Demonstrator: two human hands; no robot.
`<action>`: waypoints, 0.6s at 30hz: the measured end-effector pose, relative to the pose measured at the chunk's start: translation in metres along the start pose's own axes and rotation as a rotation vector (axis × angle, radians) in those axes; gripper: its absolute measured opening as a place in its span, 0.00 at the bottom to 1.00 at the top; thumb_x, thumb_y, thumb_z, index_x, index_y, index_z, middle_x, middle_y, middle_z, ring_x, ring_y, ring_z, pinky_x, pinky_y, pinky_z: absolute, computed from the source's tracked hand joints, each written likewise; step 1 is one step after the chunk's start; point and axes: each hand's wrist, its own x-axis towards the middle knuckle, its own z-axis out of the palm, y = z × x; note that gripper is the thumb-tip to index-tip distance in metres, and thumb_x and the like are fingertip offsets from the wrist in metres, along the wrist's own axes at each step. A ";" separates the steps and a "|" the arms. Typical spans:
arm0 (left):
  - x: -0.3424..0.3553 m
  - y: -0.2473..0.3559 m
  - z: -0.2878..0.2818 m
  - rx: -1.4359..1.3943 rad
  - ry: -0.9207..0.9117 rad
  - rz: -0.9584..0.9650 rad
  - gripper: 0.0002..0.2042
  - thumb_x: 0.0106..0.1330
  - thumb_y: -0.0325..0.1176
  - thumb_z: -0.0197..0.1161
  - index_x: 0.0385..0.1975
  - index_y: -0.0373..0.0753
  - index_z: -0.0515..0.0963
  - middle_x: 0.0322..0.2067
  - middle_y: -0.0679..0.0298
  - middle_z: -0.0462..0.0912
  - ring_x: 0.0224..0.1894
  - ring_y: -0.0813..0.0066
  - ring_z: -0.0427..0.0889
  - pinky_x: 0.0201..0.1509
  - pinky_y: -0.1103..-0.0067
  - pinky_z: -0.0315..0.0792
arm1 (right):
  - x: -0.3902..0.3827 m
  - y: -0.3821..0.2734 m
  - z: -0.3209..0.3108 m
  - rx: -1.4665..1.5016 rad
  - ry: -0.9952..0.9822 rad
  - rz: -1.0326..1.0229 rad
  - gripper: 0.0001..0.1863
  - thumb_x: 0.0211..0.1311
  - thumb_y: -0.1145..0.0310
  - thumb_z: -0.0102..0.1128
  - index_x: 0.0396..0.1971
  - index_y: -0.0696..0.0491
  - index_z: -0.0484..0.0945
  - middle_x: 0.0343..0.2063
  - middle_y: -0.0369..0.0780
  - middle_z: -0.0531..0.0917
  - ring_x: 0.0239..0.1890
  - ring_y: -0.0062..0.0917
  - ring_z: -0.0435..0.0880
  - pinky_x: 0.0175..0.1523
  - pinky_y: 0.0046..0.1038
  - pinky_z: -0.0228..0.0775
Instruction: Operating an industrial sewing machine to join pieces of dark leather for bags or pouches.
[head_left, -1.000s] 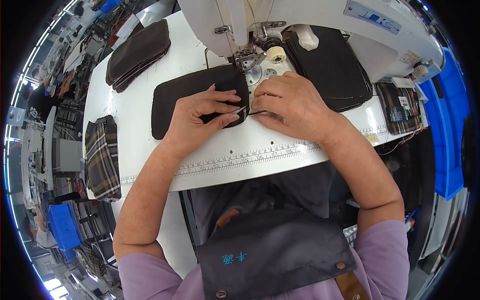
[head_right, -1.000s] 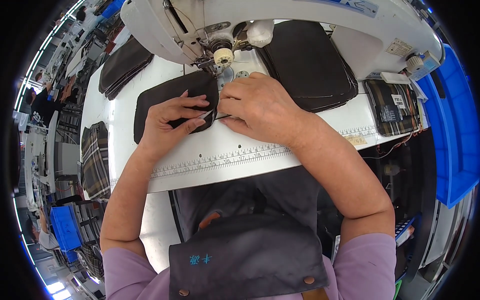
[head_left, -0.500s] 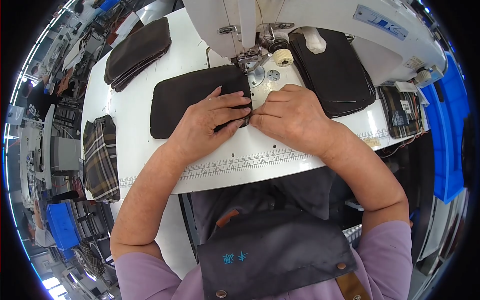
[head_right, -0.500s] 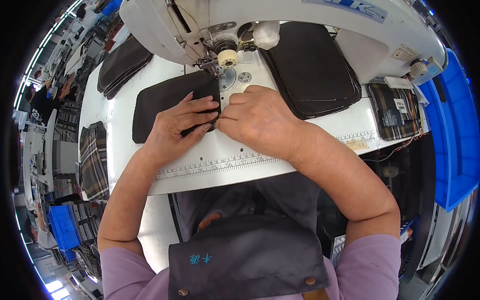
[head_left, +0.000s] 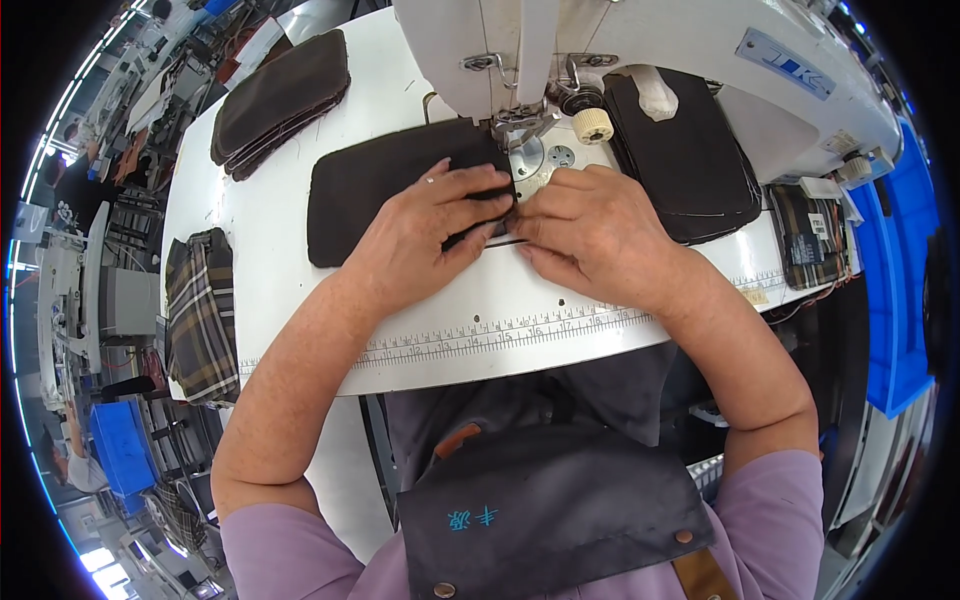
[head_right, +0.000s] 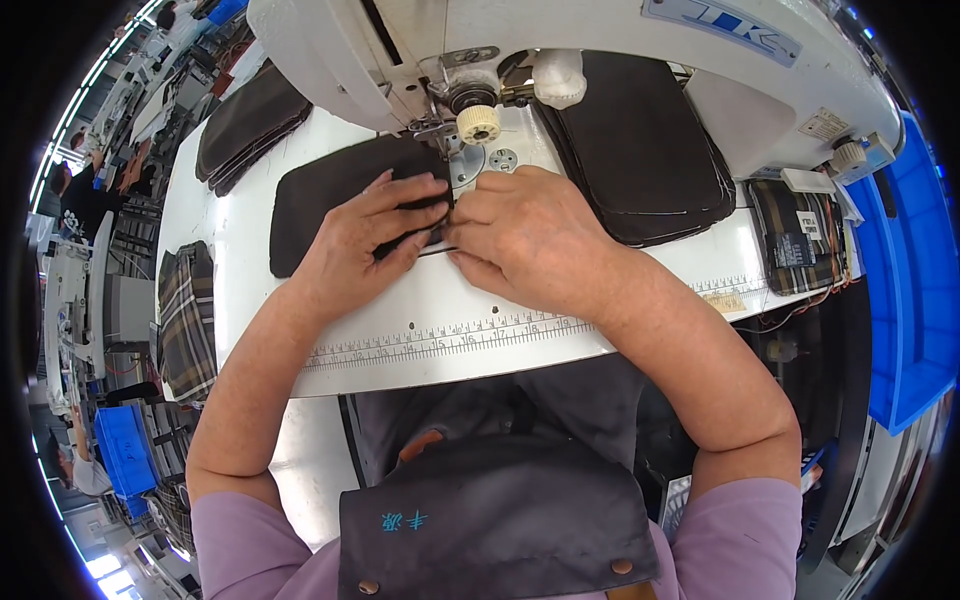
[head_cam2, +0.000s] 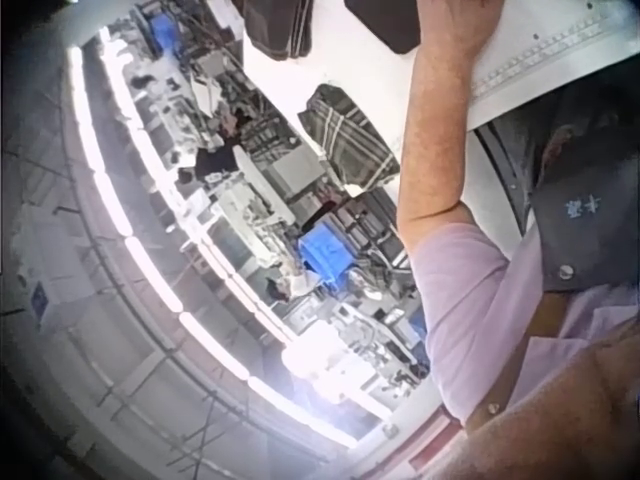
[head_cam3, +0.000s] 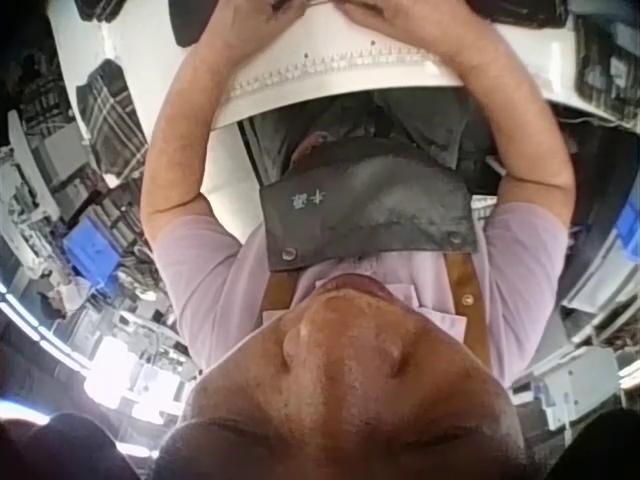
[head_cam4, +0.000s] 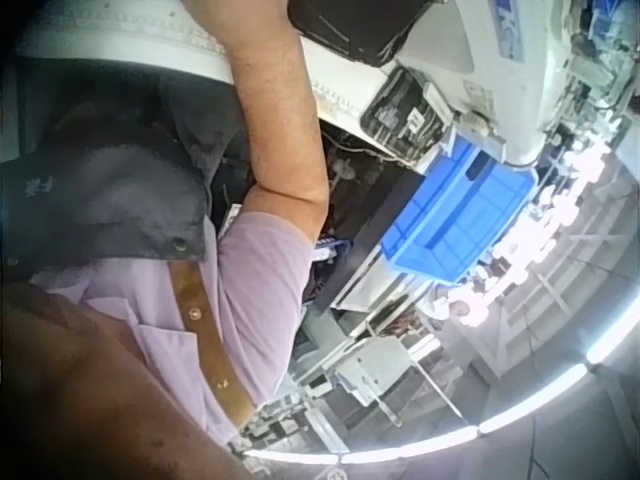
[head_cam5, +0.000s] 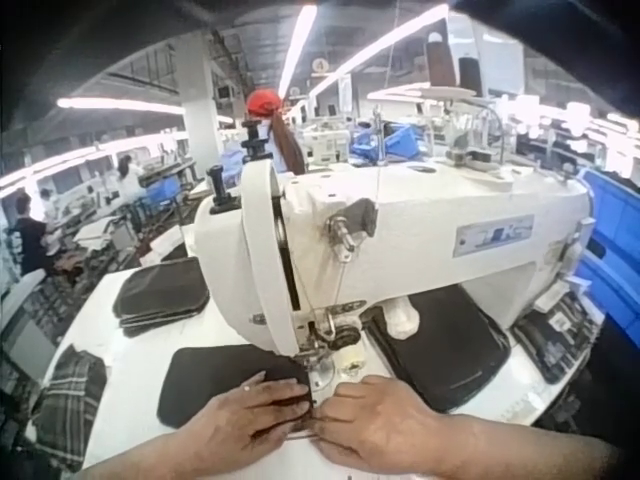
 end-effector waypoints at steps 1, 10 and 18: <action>0.002 -0.002 0.000 0.001 0.002 0.000 0.14 0.64 0.26 0.68 0.50 0.40 0.87 0.59 0.60 0.84 0.63 0.60 0.82 0.76 0.55 0.67 | 0.000 0.002 0.001 0.003 -0.009 0.028 0.07 0.52 0.67 0.73 0.29 0.52 0.86 0.30 0.33 0.83 0.35 0.29 0.82 0.39 0.34 0.75; 0.010 -0.017 -0.001 0.026 0.008 0.042 0.12 0.65 0.26 0.68 0.48 0.41 0.89 0.55 0.63 0.86 0.56 0.62 0.86 0.76 0.57 0.68 | 0.004 0.008 0.000 -0.033 -0.012 0.088 0.10 0.54 0.65 0.74 0.35 0.52 0.89 0.34 0.34 0.82 0.39 0.28 0.81 0.42 0.35 0.72; 0.013 -0.012 -0.005 0.020 -0.037 0.063 0.14 0.62 0.22 0.69 0.47 0.39 0.89 0.55 0.63 0.87 0.61 0.63 0.84 0.75 0.58 0.70 | 0.004 0.013 -0.002 -0.020 0.021 0.096 0.05 0.56 0.68 0.72 0.30 0.51 0.87 0.33 0.34 0.81 0.36 0.31 0.82 0.40 0.36 0.70</action>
